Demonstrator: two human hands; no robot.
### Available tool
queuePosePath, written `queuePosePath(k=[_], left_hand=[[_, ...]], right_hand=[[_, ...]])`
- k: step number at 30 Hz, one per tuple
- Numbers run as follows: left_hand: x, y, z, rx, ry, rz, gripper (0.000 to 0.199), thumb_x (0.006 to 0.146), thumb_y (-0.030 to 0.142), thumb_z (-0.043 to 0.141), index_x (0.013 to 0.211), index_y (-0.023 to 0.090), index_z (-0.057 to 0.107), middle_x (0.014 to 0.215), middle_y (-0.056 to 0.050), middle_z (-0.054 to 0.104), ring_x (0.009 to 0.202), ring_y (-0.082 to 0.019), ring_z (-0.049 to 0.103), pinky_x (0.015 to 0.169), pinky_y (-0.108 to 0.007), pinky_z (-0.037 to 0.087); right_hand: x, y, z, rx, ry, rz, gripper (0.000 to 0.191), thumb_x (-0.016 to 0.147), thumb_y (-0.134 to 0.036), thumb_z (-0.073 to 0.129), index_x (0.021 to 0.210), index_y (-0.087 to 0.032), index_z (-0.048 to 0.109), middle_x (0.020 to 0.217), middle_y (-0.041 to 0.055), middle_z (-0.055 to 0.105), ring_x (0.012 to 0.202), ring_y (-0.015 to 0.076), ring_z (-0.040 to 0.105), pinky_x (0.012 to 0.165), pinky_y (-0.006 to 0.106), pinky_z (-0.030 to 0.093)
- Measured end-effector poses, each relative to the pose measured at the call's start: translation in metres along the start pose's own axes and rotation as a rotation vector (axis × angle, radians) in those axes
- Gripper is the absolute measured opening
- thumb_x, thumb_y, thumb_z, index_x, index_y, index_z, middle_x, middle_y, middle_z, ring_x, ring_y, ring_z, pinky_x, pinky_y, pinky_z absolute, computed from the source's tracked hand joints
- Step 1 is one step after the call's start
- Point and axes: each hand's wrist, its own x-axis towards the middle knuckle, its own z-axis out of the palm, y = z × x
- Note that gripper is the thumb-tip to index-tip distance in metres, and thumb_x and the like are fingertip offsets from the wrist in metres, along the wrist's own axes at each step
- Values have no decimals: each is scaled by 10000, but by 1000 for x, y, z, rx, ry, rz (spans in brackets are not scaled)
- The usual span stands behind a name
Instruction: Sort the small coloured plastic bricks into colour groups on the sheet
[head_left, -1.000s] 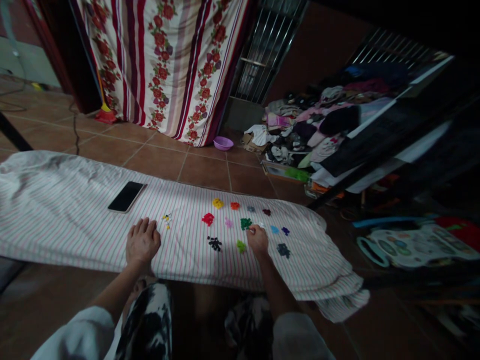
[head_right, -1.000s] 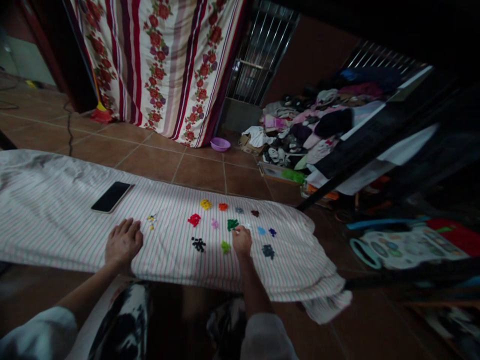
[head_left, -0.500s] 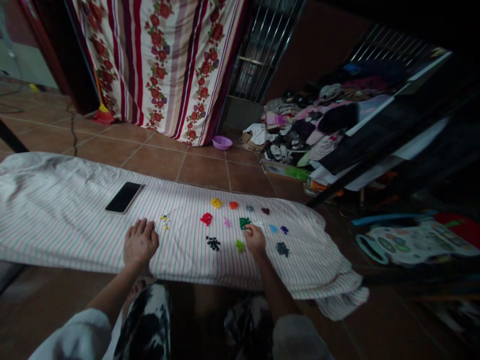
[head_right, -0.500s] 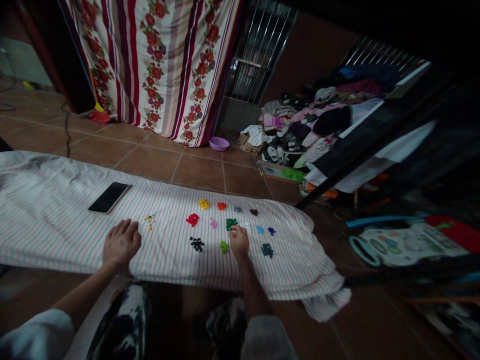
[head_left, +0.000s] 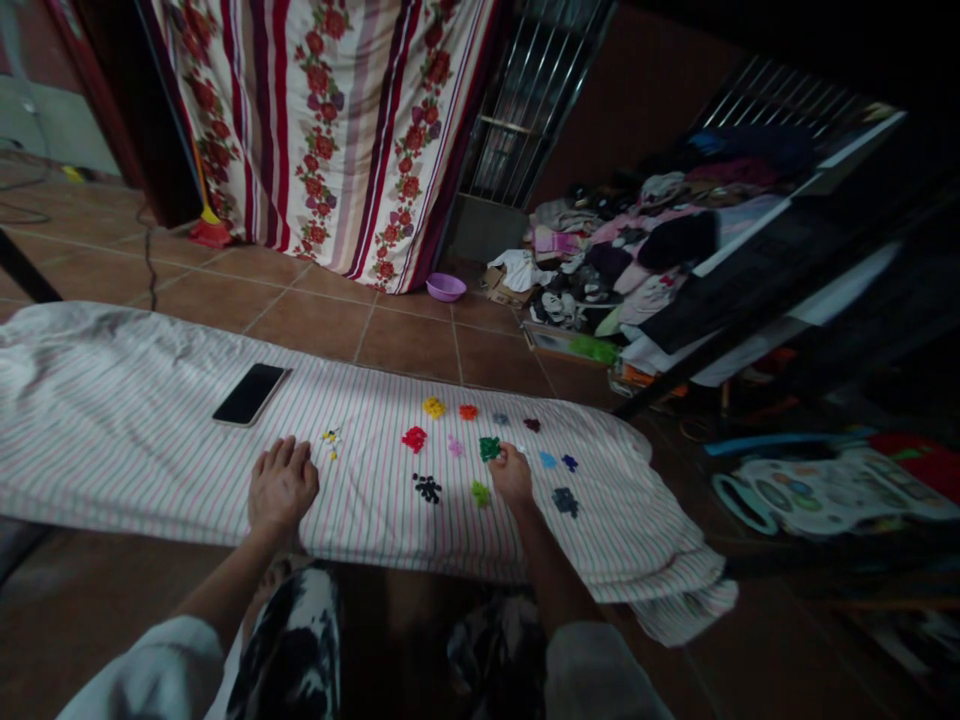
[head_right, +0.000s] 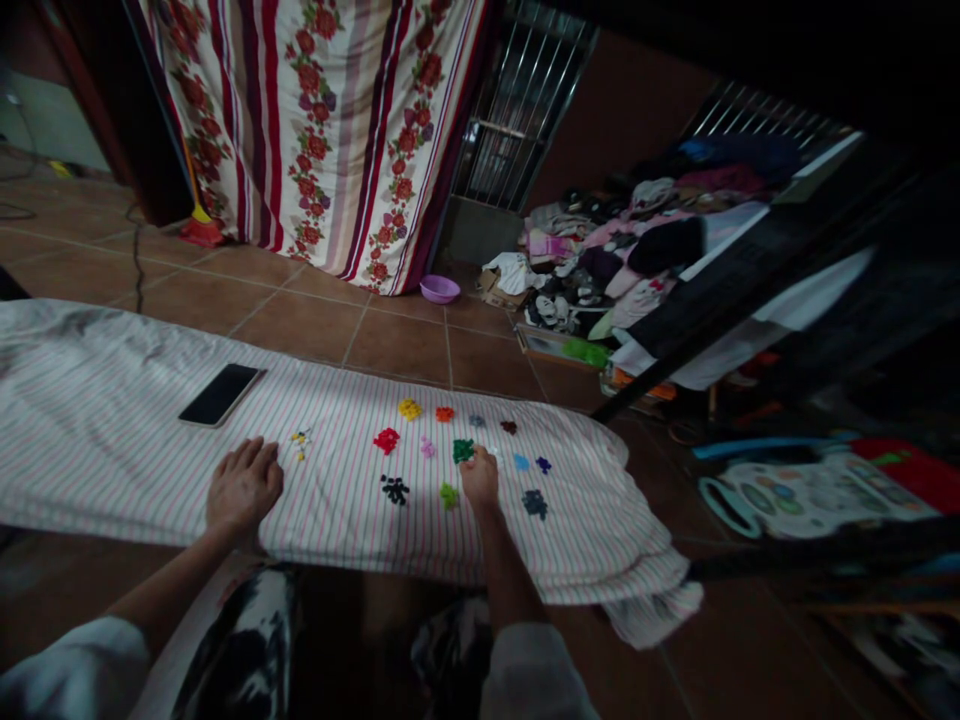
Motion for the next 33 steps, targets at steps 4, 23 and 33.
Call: queuePosePath(k=[4,23,33], left_hand=[[0,0,0,-5,-2,-8,357,869,250,424,1140,156,638,1264,-143,611,1242,-292,504,1046,-448,347],[0,-3,5,-16,-33,-25,382,882,252,405,1168,137,630,1297,-161,586,1266,-302,477,1075,-457,313],[1,-3,4,-37,-59,-62,390,874,247,405,1182,154,625,1314,-147,577,1275,-297,473,1088,-457,302]], right_hand=[[3,-2,2,-15,-37,85,415,629,-202,574,1023,-96,656,810,116,683,876,260,632,780,329,486],[-1,-16,-13,50,7,2,378,716,-252,496,1029,-119,662,910,131,658,876,239,593,860,366,469],[-36,-127,22,347,-257,-318,254,809,-222,452,904,-188,685,889,74,650,821,184,609,789,299,498]])
